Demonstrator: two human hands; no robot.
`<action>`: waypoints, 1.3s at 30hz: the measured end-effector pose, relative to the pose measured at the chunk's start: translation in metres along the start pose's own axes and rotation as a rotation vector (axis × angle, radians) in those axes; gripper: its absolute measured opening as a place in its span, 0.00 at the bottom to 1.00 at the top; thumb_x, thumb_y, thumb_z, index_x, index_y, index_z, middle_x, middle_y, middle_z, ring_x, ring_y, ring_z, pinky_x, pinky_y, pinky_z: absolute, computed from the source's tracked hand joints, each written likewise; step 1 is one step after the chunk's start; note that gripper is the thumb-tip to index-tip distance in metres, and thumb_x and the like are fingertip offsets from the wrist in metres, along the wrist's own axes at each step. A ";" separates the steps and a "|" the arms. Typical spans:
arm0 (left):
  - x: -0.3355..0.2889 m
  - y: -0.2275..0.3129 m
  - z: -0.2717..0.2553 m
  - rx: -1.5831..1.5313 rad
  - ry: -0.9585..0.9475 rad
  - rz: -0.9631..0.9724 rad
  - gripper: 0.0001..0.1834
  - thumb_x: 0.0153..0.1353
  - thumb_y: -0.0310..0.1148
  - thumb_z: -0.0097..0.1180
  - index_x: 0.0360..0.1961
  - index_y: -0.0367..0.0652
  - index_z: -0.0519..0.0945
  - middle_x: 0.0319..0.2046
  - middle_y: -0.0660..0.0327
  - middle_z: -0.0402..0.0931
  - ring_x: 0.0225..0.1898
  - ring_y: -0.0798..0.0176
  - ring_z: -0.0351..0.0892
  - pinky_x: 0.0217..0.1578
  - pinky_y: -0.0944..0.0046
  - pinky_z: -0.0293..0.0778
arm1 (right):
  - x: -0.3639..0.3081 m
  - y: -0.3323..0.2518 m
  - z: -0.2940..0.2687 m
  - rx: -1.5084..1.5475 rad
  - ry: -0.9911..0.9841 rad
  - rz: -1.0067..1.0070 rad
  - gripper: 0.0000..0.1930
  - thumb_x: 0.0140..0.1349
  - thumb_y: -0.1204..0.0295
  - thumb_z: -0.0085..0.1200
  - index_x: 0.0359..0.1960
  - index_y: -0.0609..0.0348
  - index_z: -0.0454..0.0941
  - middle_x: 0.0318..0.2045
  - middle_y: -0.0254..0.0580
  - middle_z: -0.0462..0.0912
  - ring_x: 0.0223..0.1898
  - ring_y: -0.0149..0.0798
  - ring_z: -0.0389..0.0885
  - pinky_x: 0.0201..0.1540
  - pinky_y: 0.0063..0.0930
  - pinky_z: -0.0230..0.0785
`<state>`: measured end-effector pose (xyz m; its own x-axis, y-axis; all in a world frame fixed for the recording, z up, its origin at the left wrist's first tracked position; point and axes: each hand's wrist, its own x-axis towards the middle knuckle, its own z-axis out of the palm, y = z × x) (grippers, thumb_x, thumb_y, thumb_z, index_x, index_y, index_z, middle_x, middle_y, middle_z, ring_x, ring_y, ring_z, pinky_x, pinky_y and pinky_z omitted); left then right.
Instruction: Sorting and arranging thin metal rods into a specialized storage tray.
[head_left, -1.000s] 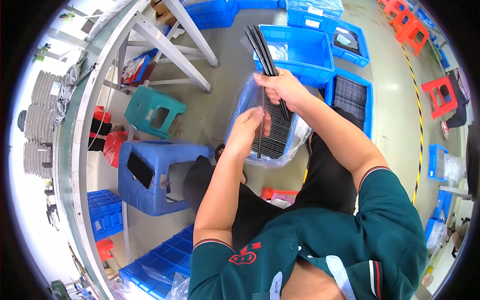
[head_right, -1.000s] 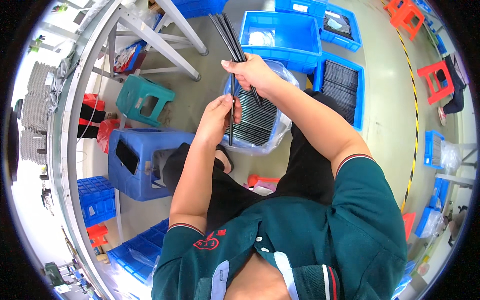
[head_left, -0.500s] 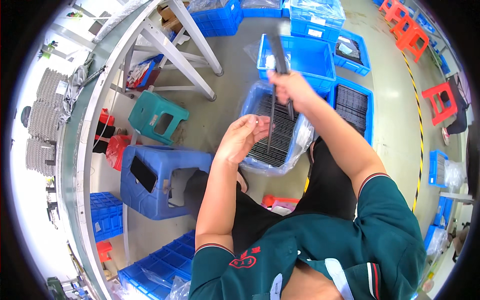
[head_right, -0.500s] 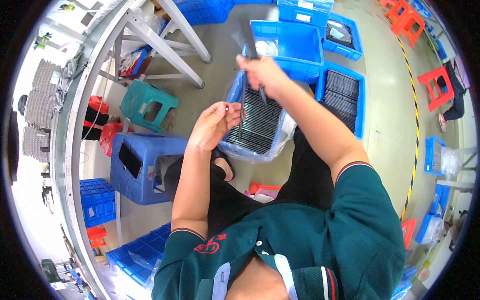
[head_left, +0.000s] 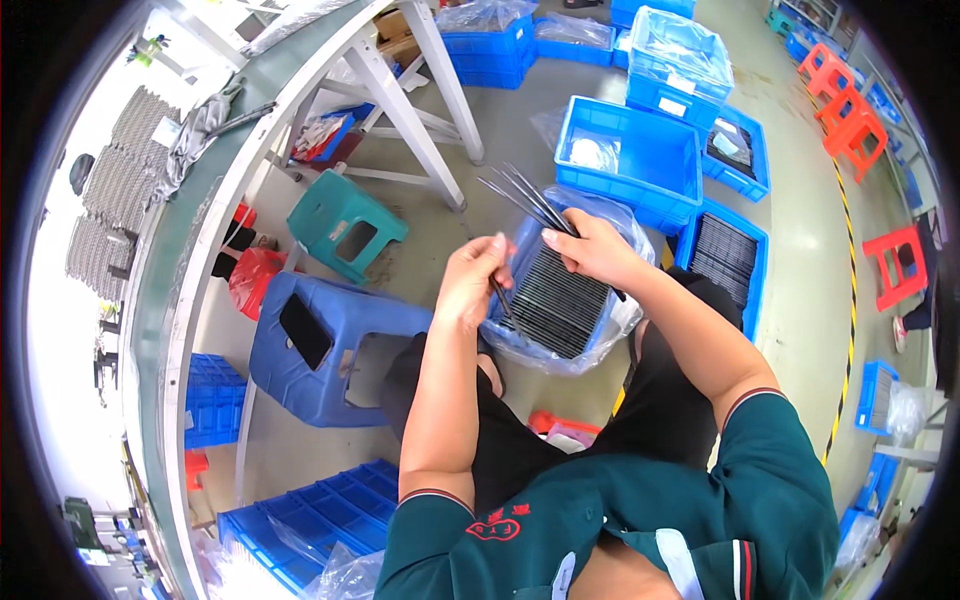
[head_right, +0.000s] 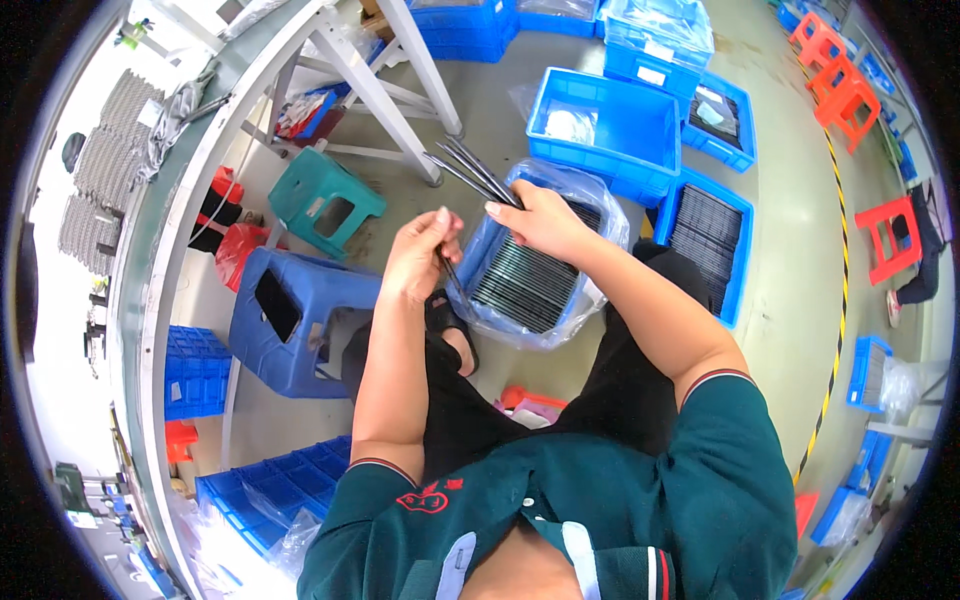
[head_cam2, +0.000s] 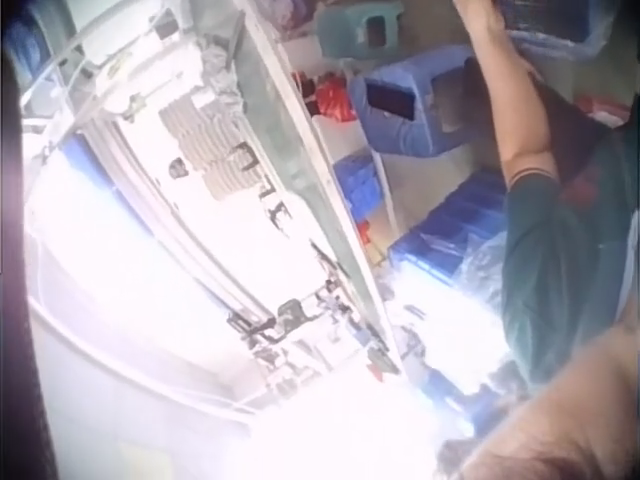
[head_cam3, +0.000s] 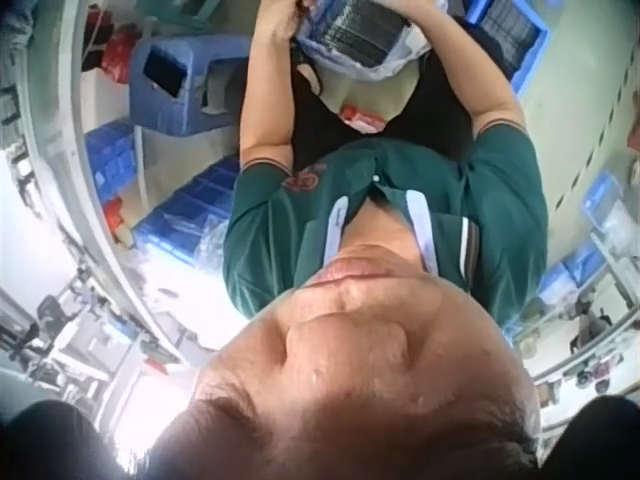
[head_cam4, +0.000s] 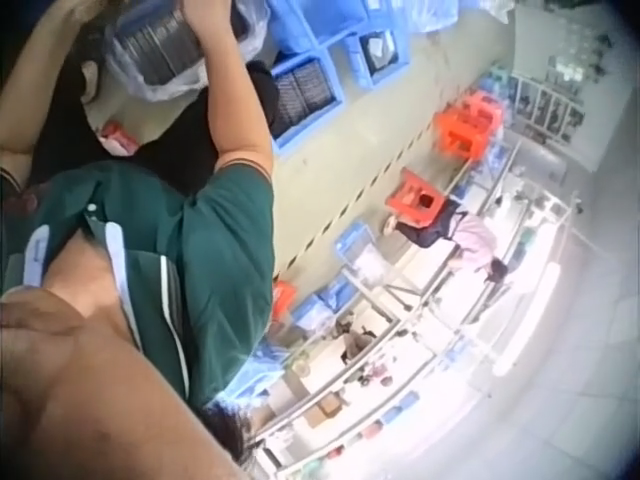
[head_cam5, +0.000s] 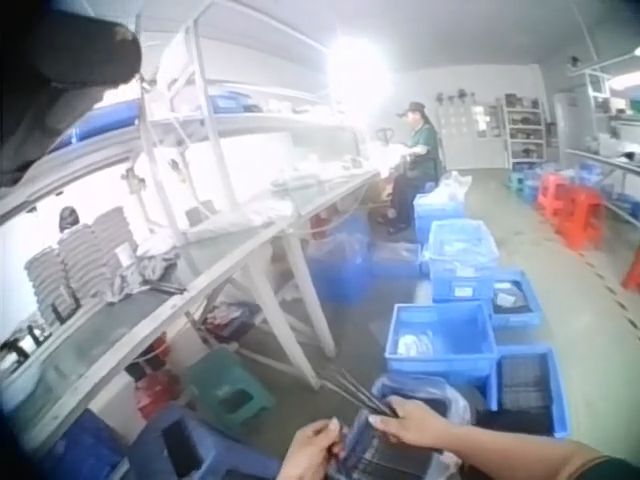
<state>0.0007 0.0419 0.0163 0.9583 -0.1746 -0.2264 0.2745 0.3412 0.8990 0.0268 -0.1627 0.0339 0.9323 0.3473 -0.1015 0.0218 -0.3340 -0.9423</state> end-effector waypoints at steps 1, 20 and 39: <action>0.002 0.002 -0.002 -0.076 0.044 0.046 0.16 0.61 0.40 0.54 0.31 0.35 0.76 0.20 0.67 0.66 0.21 0.71 0.63 0.24 0.69 0.64 | -0.002 -0.002 -0.001 -0.003 -0.009 -0.007 0.19 0.61 0.57 0.52 0.31 0.65 0.70 0.16 0.37 0.73 0.17 0.28 0.70 0.21 0.24 0.62; 0.017 -0.014 0.011 -0.502 0.149 0.210 0.15 0.62 0.40 0.53 0.34 0.37 0.77 0.22 0.66 0.68 0.23 0.70 0.62 0.24 0.70 0.61 | -0.016 -0.008 0.012 0.225 -0.158 0.206 0.11 0.61 0.66 0.52 0.29 0.59 0.66 0.16 0.32 0.71 0.12 0.22 0.64 0.12 0.17 0.53; 0.014 -0.016 0.027 -0.419 0.079 0.292 0.10 0.63 0.37 0.52 0.33 0.40 0.76 0.20 0.69 0.67 0.20 0.73 0.58 0.23 0.71 0.58 | -0.018 -0.014 0.017 0.767 -0.289 0.396 0.09 0.63 0.67 0.51 0.30 0.54 0.66 0.16 0.32 0.67 0.11 0.23 0.59 0.12 0.18 0.49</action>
<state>0.0073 0.0093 0.0086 0.9984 0.0479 -0.0301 -0.0128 0.7091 0.7050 0.0039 -0.1490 0.0433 0.6911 0.5721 -0.4418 -0.6237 0.1631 -0.7645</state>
